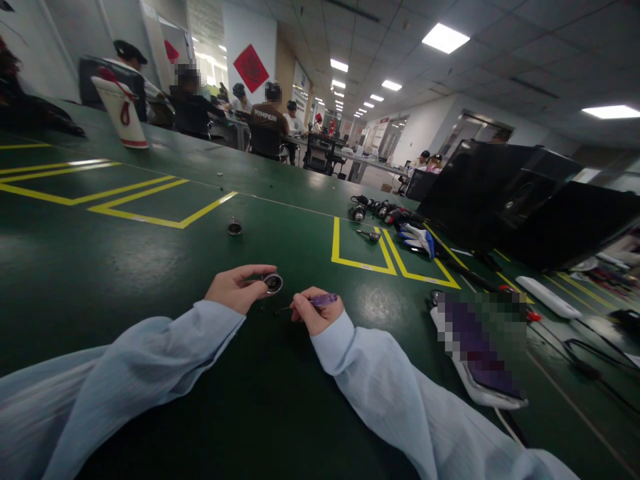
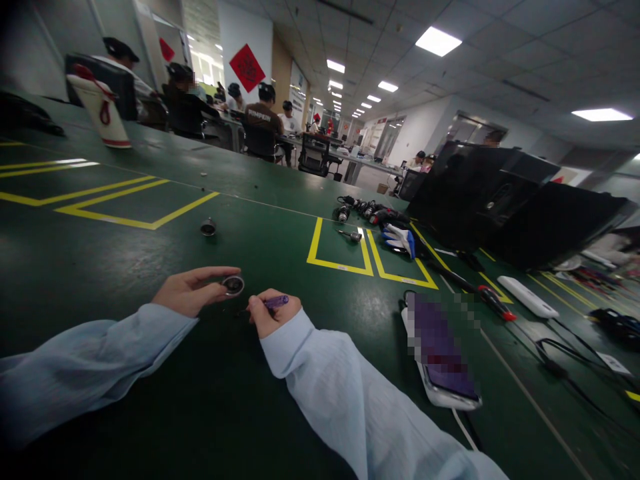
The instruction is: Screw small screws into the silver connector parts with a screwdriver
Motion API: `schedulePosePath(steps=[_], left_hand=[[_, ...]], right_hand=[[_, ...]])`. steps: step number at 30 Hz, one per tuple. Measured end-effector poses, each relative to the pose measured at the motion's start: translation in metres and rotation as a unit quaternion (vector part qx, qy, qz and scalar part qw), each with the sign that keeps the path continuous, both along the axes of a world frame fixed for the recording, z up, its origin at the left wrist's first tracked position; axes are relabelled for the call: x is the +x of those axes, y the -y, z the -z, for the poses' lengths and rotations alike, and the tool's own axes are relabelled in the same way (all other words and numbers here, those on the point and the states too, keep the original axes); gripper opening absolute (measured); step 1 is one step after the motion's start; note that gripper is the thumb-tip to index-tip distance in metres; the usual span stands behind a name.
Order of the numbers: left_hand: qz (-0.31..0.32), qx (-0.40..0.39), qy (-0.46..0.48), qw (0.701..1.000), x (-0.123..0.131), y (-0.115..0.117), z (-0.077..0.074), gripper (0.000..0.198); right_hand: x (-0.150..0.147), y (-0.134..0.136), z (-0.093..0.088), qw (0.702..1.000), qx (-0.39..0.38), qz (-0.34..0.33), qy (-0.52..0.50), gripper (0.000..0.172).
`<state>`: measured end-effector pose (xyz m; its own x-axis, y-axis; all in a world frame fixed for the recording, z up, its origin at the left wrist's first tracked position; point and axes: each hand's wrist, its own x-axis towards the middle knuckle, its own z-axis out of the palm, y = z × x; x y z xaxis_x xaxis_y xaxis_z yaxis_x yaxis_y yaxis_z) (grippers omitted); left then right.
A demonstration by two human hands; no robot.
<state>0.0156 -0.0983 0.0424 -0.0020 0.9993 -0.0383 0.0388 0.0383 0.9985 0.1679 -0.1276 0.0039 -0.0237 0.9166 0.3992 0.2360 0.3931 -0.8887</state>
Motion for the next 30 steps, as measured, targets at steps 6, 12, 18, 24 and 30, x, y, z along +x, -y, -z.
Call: schedulePosePath(steps=[6,12,18,24,30], left_hand=[[0.0,-0.012,-0.004,1.0,0.0,-0.001,0.0,0.032],[-0.002,-0.011,0.008,1.0,0.001,0.0,0.0,0.031],[-0.014,-0.009,0.011,1.0,0.001,-0.001,0.0,0.033],[0.0,-0.002,0.005,1.0,0.002,0.001,-0.001,0.036],[0.027,0.018,-0.012,0.999,0.002,0.005,-0.002,0.041]], right_hand=[[0.001,0.001,-0.003,0.999,-0.021,0.001,0.024,0.024],[0.004,0.003,-0.007,0.998,0.005,0.011,0.056,0.026],[0.001,0.008,-0.008,0.999,0.018,0.005,-0.029,0.027],[0.004,0.015,-0.023,0.986,0.159,0.009,0.038,0.019],[-0.001,0.014,-0.025,0.971,0.219,-0.02,0.095,0.016]])
